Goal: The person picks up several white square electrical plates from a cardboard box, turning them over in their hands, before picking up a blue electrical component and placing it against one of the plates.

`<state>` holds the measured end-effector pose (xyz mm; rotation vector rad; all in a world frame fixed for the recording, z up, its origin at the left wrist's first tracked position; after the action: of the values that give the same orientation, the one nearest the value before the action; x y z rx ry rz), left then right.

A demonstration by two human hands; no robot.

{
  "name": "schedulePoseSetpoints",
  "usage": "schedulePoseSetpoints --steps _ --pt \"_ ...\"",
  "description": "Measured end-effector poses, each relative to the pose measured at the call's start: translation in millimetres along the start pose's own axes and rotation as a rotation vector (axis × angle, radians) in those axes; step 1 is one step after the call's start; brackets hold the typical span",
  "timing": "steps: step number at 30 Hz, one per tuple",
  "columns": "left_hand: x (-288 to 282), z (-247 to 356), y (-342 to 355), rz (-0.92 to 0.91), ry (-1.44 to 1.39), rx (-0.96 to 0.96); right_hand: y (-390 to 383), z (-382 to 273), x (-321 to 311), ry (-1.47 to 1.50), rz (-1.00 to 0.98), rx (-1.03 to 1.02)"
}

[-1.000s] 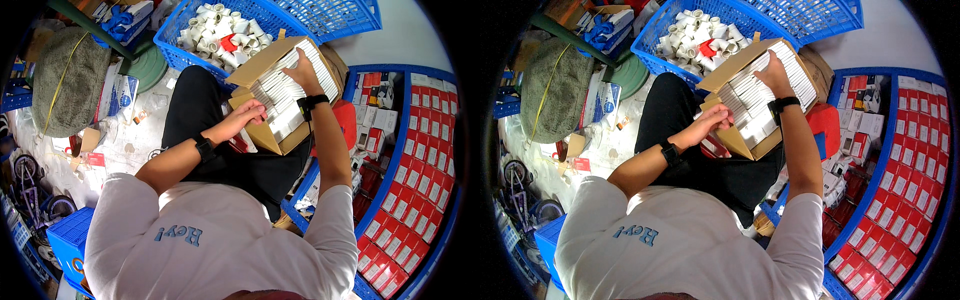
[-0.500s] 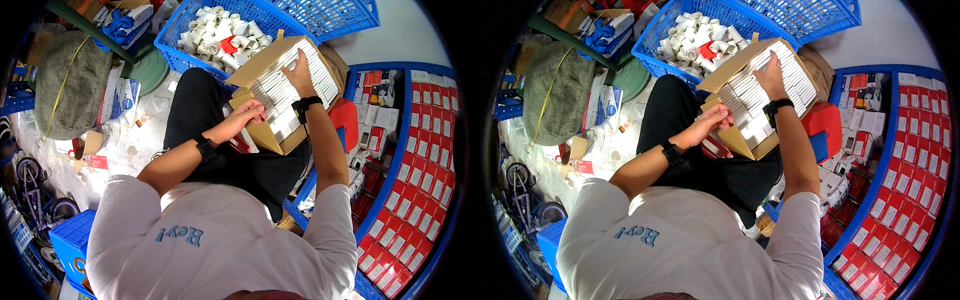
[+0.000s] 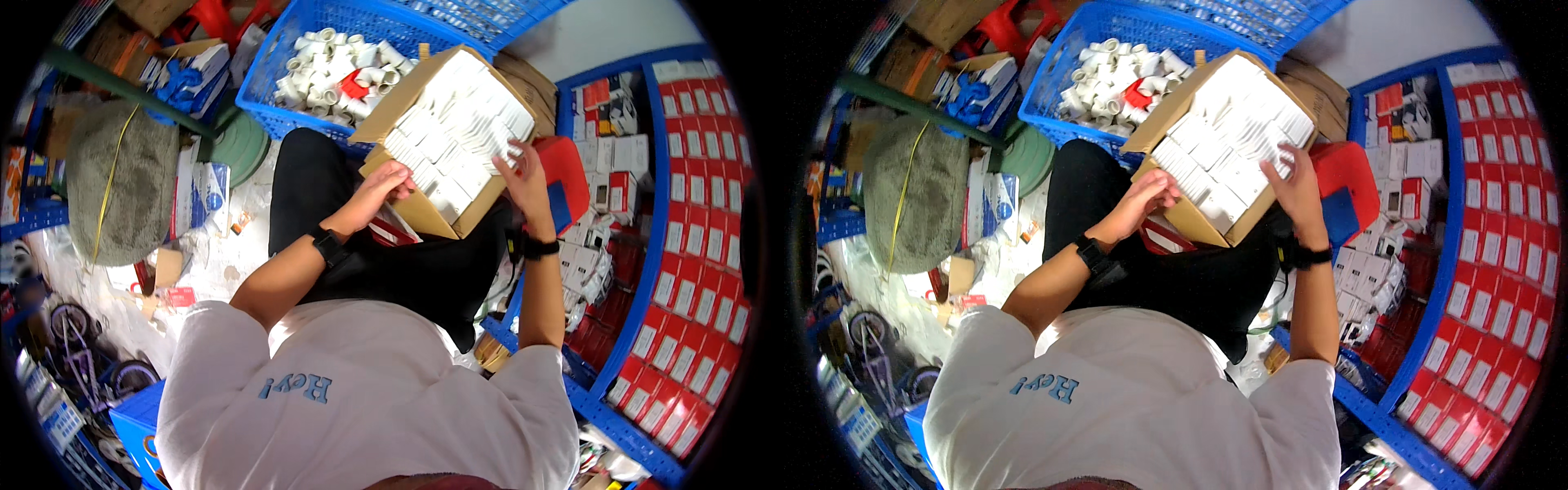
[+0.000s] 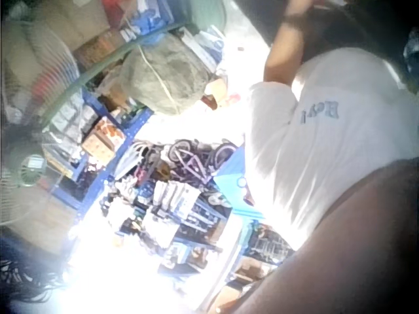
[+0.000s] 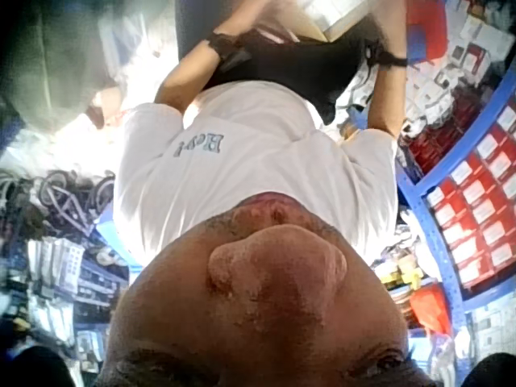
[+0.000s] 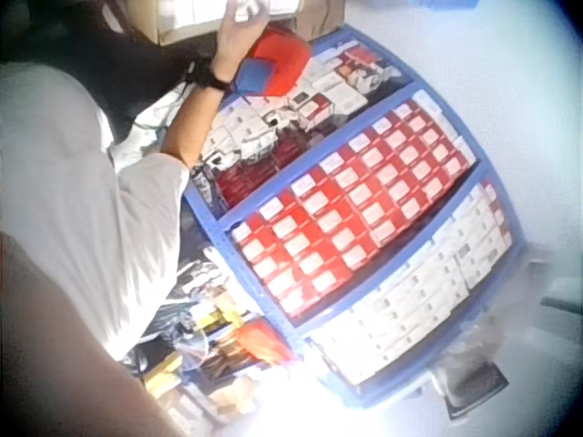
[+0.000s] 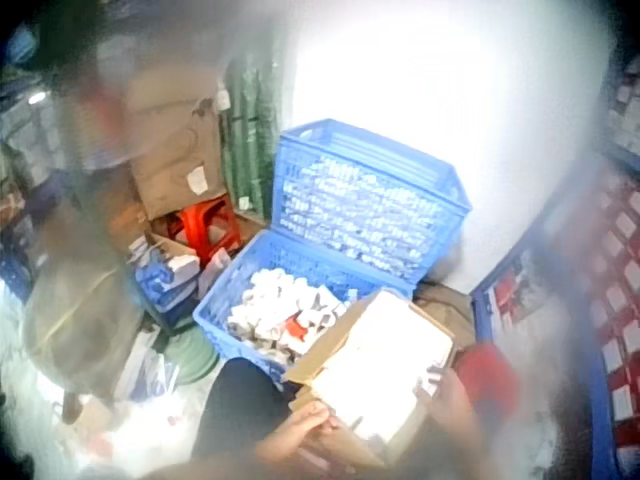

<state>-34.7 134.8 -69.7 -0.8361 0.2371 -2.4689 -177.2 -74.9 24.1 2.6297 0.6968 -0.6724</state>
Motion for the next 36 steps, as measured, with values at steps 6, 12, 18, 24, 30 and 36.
schedulePoseSetpoints --steps 6,12,18,24,30,36 --pt "0.1 -9.0 1.6 -0.002 -0.026 -0.013 -139.8 70.0 -58.9 -0.156 -0.044 0.474" --pt "-8.2 -3.8 2.7 0.184 -0.089 0.114 -189.3 77.6 -30.6 -0.326 -0.156 0.456" --pt "-10.3 2.3 -0.1 0.161 -0.122 0.100 -175.1 80.4 -25.1 -0.436 -0.283 0.621" --pt "-12.4 37.8 -23.9 0.243 -0.046 0.156 -129.6 141.9 -49.8 -0.226 0.002 0.364" --pt "-70.6 97.0 -59.0 0.288 0.098 0.211 -76.1 231.0 -108.1 -0.683 0.371 0.185" --pt "-126.5 137.2 -71.5 0.486 0.198 0.283 -48.2 239.0 -122.6 -0.887 0.173 0.476"
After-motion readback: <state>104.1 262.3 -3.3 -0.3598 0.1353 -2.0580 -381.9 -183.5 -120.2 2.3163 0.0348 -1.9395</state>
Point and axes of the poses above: each hand's wrist, its own y-axis towards the middle knuckle, its own x-axis out of the palm, z = x × y, the point moved 6 cm from there along y, towards the middle knuckle, and after that the axes turned 14 degrees about z, right-handed, at the moved point
